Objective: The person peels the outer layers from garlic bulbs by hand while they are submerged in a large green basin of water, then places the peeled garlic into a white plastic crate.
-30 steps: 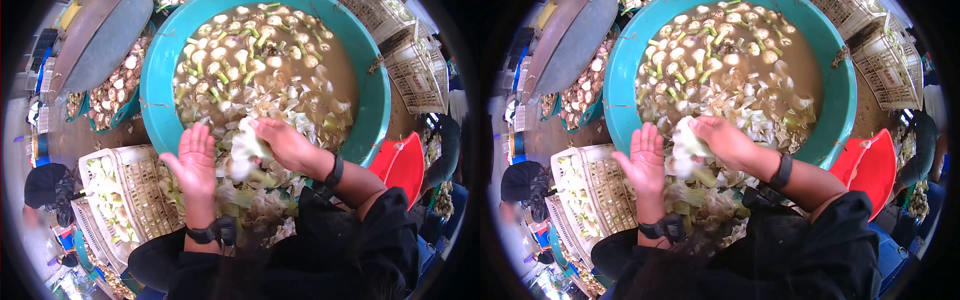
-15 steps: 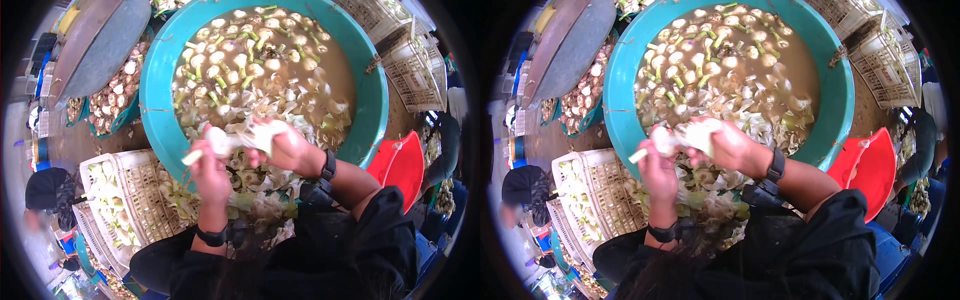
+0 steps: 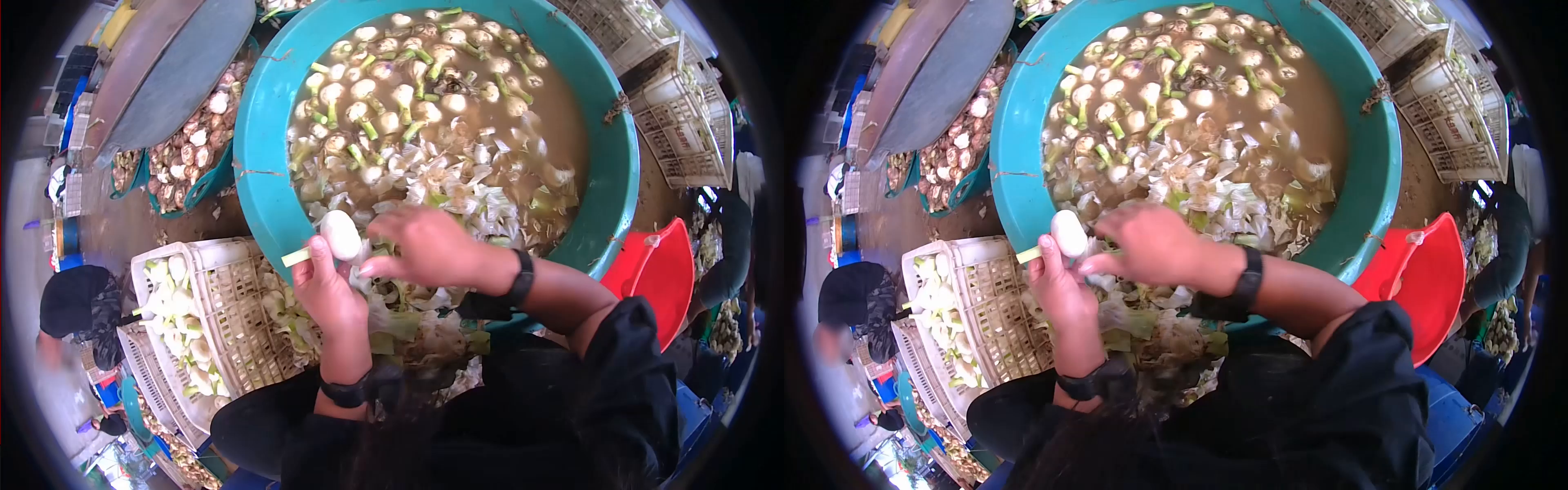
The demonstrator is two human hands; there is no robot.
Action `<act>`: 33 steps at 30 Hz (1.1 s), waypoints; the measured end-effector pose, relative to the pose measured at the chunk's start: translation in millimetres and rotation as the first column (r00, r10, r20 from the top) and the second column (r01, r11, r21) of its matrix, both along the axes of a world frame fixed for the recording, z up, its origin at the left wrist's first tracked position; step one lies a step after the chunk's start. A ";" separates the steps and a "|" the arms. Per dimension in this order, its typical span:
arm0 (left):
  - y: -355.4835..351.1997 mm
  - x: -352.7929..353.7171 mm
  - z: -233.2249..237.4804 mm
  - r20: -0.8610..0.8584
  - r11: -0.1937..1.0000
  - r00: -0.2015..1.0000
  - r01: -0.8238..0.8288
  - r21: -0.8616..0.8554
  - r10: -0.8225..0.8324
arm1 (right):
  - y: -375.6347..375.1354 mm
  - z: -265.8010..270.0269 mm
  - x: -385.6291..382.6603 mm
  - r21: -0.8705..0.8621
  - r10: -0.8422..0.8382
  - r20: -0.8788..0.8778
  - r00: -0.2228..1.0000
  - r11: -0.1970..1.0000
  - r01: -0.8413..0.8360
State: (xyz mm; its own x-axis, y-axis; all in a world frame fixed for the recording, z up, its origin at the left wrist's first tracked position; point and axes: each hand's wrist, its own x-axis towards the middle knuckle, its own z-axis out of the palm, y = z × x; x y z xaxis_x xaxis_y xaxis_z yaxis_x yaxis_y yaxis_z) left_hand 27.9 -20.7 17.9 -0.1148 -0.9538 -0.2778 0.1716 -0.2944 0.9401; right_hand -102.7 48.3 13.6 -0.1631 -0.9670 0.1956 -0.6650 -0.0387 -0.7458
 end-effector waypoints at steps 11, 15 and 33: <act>-19.0 12.7 -4.3 0.088 0.996 0.996 -0.024 -0.086 0.031 | 13.1 -36.9 -37.7 -0.100 -0.207 -0.564 0.799 0.978 0.182; -8.3 9.2 1.3 0.581 0.496 0.808 0.469 -0.731 0.093 | -5.6 18.8 -19.5 -0.100 -0.181 -0.081 0.980 0.980 0.172; -17.7 14.7 12.4 -0.019 0.978 0.997 -0.073 0.194 0.078 | -1.4 -6.2 -34.4 0.496 0.051 -0.404 0.913 0.851 0.172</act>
State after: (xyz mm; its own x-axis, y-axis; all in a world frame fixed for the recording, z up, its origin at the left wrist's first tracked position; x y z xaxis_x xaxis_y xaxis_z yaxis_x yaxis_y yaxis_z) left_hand 42.6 -38.4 30.3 -0.0536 -0.8887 -0.4553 0.2240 -0.4550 0.8618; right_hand -137.0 46.9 7.4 -0.2428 -0.9335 -0.2638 -0.8896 0.3228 -0.3232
